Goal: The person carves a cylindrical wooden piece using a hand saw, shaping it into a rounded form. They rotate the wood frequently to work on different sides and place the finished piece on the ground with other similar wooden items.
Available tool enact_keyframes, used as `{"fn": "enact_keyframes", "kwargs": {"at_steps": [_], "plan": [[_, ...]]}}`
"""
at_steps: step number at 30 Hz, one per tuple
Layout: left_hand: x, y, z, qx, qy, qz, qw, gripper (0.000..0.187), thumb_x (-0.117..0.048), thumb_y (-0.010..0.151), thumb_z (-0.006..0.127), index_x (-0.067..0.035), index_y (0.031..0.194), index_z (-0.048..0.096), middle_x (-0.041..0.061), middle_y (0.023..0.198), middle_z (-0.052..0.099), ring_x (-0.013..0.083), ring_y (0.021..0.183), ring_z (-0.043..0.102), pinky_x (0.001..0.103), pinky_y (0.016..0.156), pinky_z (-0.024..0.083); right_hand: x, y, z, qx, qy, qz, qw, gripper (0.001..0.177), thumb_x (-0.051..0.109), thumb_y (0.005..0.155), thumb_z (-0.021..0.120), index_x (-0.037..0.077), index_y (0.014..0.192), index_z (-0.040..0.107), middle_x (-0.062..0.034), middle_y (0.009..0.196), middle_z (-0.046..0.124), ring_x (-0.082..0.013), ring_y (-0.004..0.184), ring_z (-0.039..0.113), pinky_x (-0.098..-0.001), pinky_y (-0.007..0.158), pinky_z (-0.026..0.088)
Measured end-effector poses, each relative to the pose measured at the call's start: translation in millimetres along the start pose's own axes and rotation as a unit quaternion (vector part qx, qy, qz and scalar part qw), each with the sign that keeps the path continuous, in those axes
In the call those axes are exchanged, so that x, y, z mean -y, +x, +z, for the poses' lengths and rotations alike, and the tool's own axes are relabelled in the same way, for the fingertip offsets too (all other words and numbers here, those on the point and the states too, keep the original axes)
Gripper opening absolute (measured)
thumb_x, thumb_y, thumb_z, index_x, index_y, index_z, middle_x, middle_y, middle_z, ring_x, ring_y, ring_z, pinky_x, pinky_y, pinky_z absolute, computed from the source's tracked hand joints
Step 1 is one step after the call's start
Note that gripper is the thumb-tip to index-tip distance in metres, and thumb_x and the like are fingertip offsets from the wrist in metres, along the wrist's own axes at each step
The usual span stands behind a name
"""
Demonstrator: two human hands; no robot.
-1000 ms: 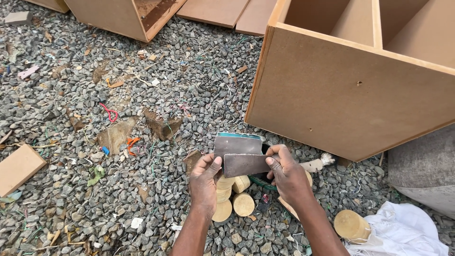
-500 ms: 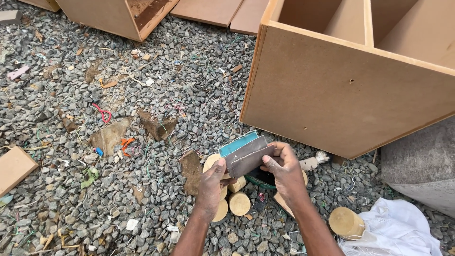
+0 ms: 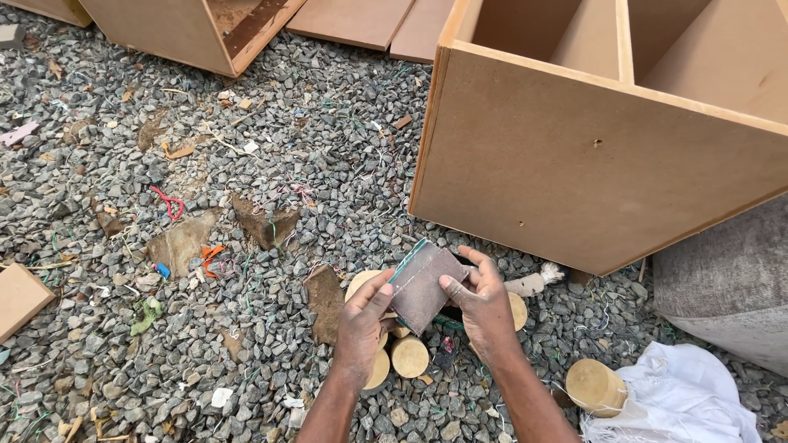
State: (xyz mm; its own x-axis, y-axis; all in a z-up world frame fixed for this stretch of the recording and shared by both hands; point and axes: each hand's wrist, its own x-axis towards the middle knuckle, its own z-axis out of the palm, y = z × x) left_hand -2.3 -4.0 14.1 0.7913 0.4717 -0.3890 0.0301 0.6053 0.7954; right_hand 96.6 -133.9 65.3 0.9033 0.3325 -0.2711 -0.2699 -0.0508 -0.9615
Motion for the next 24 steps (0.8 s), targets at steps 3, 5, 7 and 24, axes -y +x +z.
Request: {"fn": "enact_keyframes", "kwargs": {"at_steps": [3,5,7,24], "plan": [[7.8,4.4,0.9,0.017,-0.003,0.008,1.0,0.062,-0.021,0.084,0.069,-0.009,0.144,0.056,0.017,0.121,0.068,0.023,0.083,0.066,0.03,0.052,0.055,-17.7,12.6,-5.0,0.005,0.018,-0.003,1.0,0.055,0.002,0.085,0.069,0.006,0.139,0.055,-0.0212,0.124,0.07,-0.0246,0.101,0.065,-0.0366,0.079,0.056],[10.2,5.6,3.4,-0.003,-0.053,0.003,0.999,0.058,-0.019,0.085,0.067,-0.007,0.142,0.058,0.018,0.123,0.069,0.0232,0.09,0.065,0.031,0.06,0.053,-21.3,11.0,-4.5,0.02,0.029,-0.004,0.999,0.062,0.007,0.083,0.071,0.006,0.142,0.051,-0.0204,0.126,0.069,-0.0235,0.096,0.065,-0.0357,0.072,0.056],[10.1,9.0,7.2,-0.022,-0.104,-0.002,0.994,0.055,-0.017,0.086,0.066,-0.005,0.139,0.06,0.019,0.126,0.07,0.0235,0.098,0.064,0.033,0.069,0.051,-13.7,7.2,1.2,0.034,0.038,-0.007,0.999,0.069,0.012,0.08,0.072,0.005,0.145,0.047,-0.0195,0.128,0.068,-0.0225,0.09,0.064,-0.0347,0.064,0.056],[42.7,-17.4,54.5,0.23,0.126,-0.081,0.962,0.064,-0.039,0.087,0.06,-0.015,0.145,0.057,0.004,0.143,0.064,0.0264,0.124,0.068,0.036,0.083,0.058,5.2,11.0,-96.8,0.181,0.103,0.068,0.976,0.066,0.01,0.079,0.069,0.007,0.143,0.053,-0.0198,0.106,0.07,-0.0314,0.103,0.068,-0.0463,0.085,0.057]]}}
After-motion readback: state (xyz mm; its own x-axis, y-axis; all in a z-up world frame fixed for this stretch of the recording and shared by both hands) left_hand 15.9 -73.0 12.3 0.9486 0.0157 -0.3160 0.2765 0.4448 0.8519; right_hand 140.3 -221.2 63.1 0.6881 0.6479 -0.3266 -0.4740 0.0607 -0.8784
